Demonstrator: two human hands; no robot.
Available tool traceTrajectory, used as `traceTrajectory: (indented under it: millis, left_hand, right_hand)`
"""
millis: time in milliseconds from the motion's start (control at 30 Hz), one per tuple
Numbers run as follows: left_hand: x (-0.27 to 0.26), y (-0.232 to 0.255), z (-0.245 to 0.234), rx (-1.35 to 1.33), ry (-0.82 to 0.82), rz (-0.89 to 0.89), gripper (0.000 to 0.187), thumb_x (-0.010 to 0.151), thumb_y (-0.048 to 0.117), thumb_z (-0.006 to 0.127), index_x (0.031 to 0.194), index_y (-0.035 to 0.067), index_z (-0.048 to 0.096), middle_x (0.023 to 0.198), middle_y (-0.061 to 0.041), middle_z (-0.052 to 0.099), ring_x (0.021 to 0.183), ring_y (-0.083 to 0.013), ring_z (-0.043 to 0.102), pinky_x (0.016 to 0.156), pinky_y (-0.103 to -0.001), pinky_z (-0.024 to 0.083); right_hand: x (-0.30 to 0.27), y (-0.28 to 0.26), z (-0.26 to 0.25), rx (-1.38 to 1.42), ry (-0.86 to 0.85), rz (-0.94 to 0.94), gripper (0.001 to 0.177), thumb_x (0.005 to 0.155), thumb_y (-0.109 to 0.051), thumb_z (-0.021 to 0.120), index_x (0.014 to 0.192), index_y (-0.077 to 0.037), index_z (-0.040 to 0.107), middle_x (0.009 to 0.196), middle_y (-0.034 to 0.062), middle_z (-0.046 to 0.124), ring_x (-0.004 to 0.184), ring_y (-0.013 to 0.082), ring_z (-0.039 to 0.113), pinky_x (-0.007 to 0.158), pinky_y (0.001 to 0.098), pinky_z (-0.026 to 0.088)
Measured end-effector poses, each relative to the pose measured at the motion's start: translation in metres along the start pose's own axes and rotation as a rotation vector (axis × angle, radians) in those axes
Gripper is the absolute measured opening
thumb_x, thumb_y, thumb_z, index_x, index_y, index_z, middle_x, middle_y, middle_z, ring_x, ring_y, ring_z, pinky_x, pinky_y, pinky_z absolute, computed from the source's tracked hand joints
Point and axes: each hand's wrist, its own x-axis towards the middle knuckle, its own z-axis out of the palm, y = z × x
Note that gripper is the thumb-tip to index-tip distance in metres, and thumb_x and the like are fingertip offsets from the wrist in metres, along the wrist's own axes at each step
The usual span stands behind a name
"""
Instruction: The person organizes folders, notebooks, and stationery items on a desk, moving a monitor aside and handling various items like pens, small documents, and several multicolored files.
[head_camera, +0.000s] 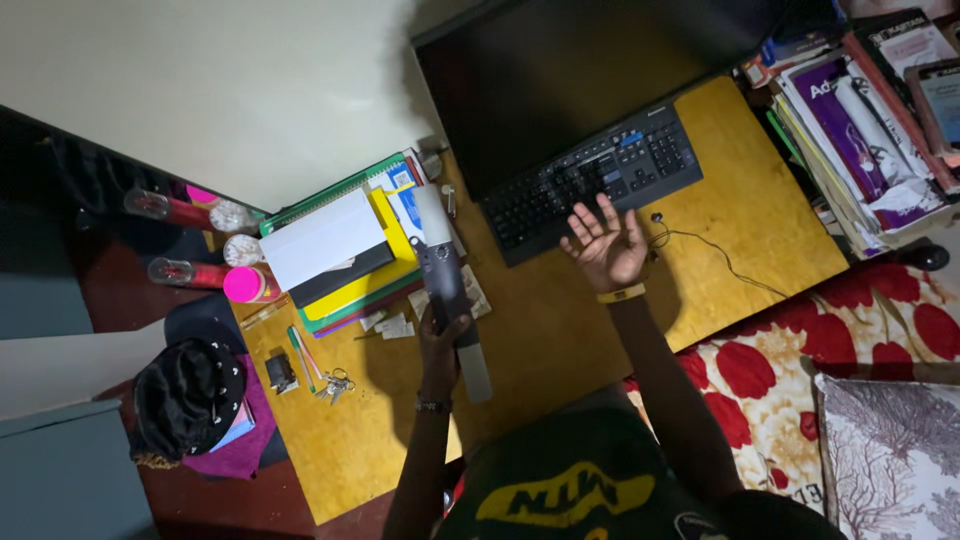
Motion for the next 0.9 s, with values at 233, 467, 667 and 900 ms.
traceTrajectory:
  millis: [233,467,667,900]
  left_hand:
    - [0.012,-0.001,0.015,-0.172,0.004,0.132,0.043,0.084,0.0,0.074,0.122,0.001,0.055,0.106,-0.011,0.07,0.082,-0.0169,0.063,0.07,-0.03,0.053]
    - [0.031,0.01,0.054,-0.23,0.102,0.25,0.04,0.083,0.0,0.069,0.121,0.002,0.057,0.102,-0.01,0.069,0.086,-0.0189,0.069,0.075,-0.031,0.058]
    - [0.04,0.007,0.091,-0.231,0.128,0.371,0.035,0.089,0.001,0.068,0.123,0.001,0.057,0.099,-0.014,0.069,0.079,-0.0207,0.066,0.069,-0.032,0.057]
    - [0.035,0.001,0.125,-0.266,0.207,0.345,0.046,0.084,0.0,0.067,0.128,0.004,0.055,0.109,-0.015,0.071,0.085,-0.0177,0.066,0.072,-0.029,0.056]
  right_hand:
    - [0.033,-0.034,0.012,0.032,0.126,0.008,0.053,0.098,-0.051,0.053,0.136,-0.014,0.054,0.125,0.0157,0.062,0.113,0.0311,0.062,0.096,0.055,0.047]
    - [0.104,-0.087,-0.026,0.275,-0.558,0.197,0.038,0.11,-0.043,0.049,0.124,-0.008,0.056,0.111,0.0098,0.059,0.11,0.0253,0.059,0.113,0.0527,0.043]
    - [0.158,-0.106,-0.052,0.234,0.028,0.206,0.048,0.103,-0.061,0.035,0.102,-0.018,0.057,0.097,0.0118,0.061,0.099,0.0269,0.06,0.099,0.0511,0.038]
    - [0.224,-0.095,-0.098,0.261,-0.775,0.299,0.071,0.108,-0.071,0.031,0.101,-0.009,0.064,0.109,0.0153,0.069,0.109,0.0323,0.06,0.12,0.0514,0.033]
